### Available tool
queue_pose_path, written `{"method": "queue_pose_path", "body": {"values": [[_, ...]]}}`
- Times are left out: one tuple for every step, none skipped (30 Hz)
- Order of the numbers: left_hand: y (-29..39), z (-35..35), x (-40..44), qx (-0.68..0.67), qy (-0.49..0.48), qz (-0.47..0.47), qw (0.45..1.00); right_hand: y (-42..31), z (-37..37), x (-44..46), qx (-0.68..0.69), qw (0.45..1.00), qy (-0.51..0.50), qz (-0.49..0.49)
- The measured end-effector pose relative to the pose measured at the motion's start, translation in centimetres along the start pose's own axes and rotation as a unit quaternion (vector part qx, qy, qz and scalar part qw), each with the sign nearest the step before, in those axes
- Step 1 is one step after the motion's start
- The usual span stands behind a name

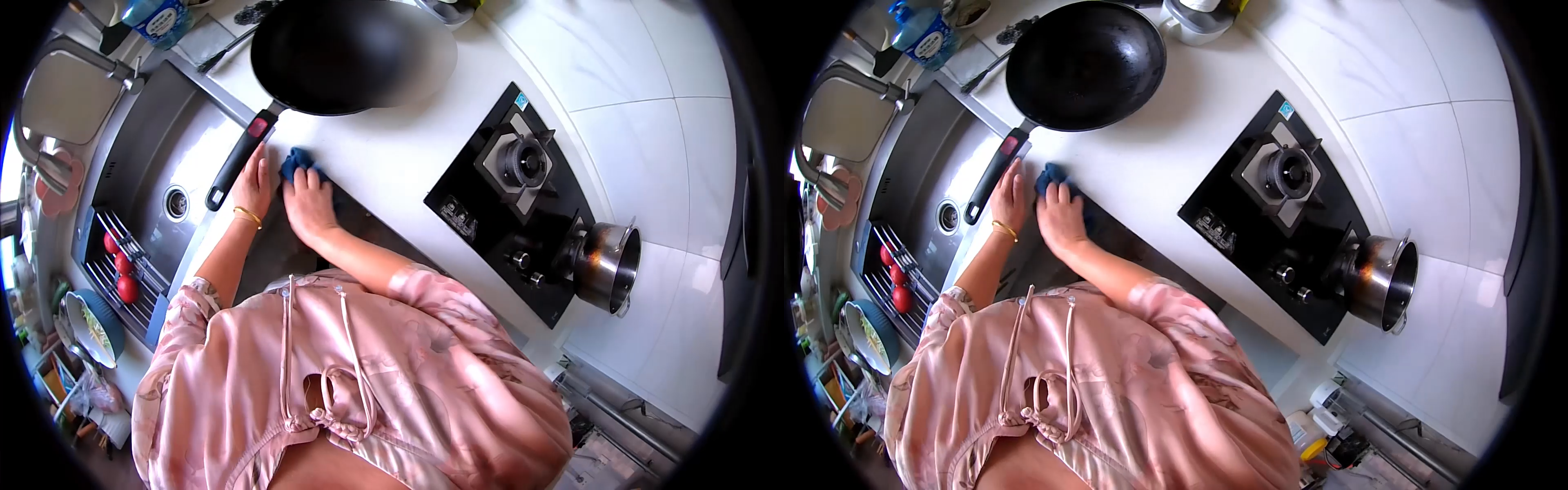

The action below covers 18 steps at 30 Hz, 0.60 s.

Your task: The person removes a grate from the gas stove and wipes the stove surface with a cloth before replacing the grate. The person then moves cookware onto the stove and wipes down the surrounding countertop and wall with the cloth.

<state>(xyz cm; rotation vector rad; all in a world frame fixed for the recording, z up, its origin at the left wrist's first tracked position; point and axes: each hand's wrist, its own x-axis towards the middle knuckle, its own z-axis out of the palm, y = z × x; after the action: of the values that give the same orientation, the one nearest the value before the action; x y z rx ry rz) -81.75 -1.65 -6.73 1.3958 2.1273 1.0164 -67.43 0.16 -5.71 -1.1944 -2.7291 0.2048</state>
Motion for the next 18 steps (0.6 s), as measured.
{"method": "queue_pose_path", "body": {"values": [[-1.9,0.2,-0.4,0.034,0.024,0.004,0.999,-1.4,0.2,0.6,0.098,0.993,0.04,0.053],[-4.4,0.1,-1.1,0.07,0.047,0.006,0.996,-1.3,0.1,0.5,0.153,0.985,0.052,0.068],[-6.1,-1.0,-1.9,0.05,0.012,-0.029,0.998,-0.2,-1.0,0.3,0.209,0.972,0.062,0.083],[-7.4,-2.0,-2.6,0.052,0.035,-0.006,0.998,1.2,-2.0,0.0,0.265,0.956,0.072,0.101],[-5.9,-3.9,-3.3,0.004,0.046,-0.05,0.998,3.1,-2.4,-0.7,0.282,0.945,0.1,0.129],[-4.4,-5.6,-4.0,-0.045,0.058,-0.094,0.993,5.5,-3.0,-1.4,0.298,0.933,0.129,0.156],[-5.9,-6.0,-4.9,-0.048,0.082,-0.048,0.994,7.8,-4.5,-1.9,0.247,0.937,0.165,0.182],[-5.8,-6.6,-5.4,-0.064,0.087,-0.062,0.992,10.2,-5.0,-2.4,0.209,0.936,0.171,0.226],[-5.2,-7.3,-5.7,-0.081,0.093,-0.074,0.99,13.0,-4.2,-3.1,0.116,0.944,0.207,0.229],[-5.0,-7.8,-5.9,-0.097,0.1,-0.085,0.987,13.9,-4.7,-2.9,0.02,0.943,0.169,0.285],[-5.6,-7.9,-6.0,-0.107,0.109,-0.076,0.985,13.6,-4.4,-2.6,-0.024,0.938,0.123,0.322],[-6.3,-7.8,-6.0,-0.144,0.097,-0.118,0.978,12.1,-5.1,-1.7,-0.067,0.928,0.078,0.359],[-5.6,-8.1,-5.6,-0.218,0.093,-0.157,0.959,11.2,-4.4,-0.6,-0.086,0.934,0.079,0.337],[-4.7,-8.5,-5.2,-0.288,0.086,-0.195,0.933,9.9,-3.6,0.5,-0.091,0.943,0.1,0.304],[-4.3,-8.8,-4.6,-0.363,0.079,-0.226,0.901,8.4,-3.0,1.7,-0.08,0.954,0.089,0.276],[-3.9,-9.3,-3.8,-0.38,0.054,-0.251,0.889,7.1,-2.5,2.8,-0.072,0.962,0.082,0.249],[-3.3,-9.9,-2.9,-0.428,0.025,-0.255,0.867,5.4,-2.0,3.6,-0.048,0.972,0.064,0.223],[-2.8,-10.5,-1.9,-0.474,-0.005,-0.257,0.842,3.5,-1.3,4.5,-0.025,0.979,0.048,0.194]]}}
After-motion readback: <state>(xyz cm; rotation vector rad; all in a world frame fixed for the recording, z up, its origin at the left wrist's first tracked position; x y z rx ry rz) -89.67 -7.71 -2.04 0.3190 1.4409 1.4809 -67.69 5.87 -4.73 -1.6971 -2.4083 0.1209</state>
